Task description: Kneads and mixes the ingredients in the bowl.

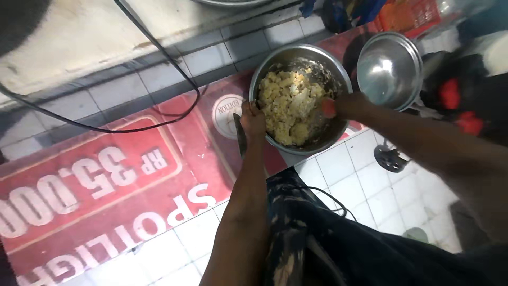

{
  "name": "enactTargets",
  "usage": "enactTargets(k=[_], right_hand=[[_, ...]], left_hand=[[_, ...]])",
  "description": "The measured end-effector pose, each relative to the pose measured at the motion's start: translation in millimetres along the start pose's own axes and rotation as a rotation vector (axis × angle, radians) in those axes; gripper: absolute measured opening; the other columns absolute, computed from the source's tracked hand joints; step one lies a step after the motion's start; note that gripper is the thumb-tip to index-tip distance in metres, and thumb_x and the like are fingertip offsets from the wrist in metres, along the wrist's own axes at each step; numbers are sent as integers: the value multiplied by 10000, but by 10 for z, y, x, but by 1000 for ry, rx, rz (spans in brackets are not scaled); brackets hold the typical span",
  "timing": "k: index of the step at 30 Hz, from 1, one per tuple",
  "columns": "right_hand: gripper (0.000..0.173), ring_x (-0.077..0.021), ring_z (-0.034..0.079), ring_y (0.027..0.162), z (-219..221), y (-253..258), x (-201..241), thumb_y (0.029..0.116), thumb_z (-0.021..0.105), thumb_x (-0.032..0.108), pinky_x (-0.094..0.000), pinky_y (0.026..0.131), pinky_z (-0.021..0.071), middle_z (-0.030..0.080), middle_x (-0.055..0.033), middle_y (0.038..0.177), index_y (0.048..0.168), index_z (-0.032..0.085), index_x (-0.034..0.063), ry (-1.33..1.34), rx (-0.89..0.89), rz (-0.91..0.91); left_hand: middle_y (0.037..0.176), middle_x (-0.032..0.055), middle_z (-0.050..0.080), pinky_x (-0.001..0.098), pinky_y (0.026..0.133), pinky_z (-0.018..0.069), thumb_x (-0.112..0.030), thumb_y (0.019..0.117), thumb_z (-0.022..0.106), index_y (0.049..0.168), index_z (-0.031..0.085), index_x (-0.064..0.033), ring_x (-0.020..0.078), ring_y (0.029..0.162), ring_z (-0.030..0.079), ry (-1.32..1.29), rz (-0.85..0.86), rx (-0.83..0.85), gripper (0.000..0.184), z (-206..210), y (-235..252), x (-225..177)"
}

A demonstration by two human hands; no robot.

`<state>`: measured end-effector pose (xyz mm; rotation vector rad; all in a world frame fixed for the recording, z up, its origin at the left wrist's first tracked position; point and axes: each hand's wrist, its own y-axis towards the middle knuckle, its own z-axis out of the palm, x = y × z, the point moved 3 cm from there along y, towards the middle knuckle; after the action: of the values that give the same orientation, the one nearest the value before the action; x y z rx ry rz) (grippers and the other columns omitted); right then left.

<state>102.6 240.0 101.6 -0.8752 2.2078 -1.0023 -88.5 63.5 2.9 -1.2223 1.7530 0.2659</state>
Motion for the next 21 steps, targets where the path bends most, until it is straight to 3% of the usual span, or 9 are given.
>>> enactTargets(k=[5,7,11,17,19,21], right_hand=[[369,-506,605,1207,376,167,170,1017,619,223,-709,942,481,620,-320,1287,1219,632,-85,326,-56,71],[395,-511,577,1251,464,147,314,1038,587,227,-714,995,448,600,-321,1337,1299,615,-68,419,-89,17],[322,-478,644,1133,688,74,663,990,644,189,-682,918,506,662,-281,1212,1221,644,-34,418,-91,-40],[424,-468,595,1255,330,-156,181,1088,488,308,-699,974,465,629,-280,1326,1279,644,-37,350,20,95],[366,-482,592,1242,148,-151,110,1036,564,232,-718,954,458,630,-309,1291,1176,663,-91,369,102,188],[372,-496,567,1270,166,65,99,1024,602,220,-728,982,444,609,-324,1320,1195,656,-106,391,115,200]], left_hand=[[1107,229,696,519,941,523,-244,1112,386,1347,583,-2,341,1047,683,32,-6,5,391,19,17,-1],[1127,243,690,529,959,511,-249,1118,380,1368,573,2,361,1072,674,33,-8,22,404,27,-12,-21],[1085,241,694,549,924,529,-266,1118,403,1313,596,4,368,1029,687,13,15,-27,385,49,35,31],[1093,245,692,547,941,521,-249,1117,399,1346,582,-1,367,1037,682,5,-31,-4,385,9,39,-30],[1082,235,688,541,932,519,-253,1120,390,1348,576,-9,361,1032,677,15,-58,9,382,-1,15,-56],[1082,233,686,542,919,526,-246,1118,395,1361,567,-18,360,1018,679,29,-66,12,375,4,-6,-51]])
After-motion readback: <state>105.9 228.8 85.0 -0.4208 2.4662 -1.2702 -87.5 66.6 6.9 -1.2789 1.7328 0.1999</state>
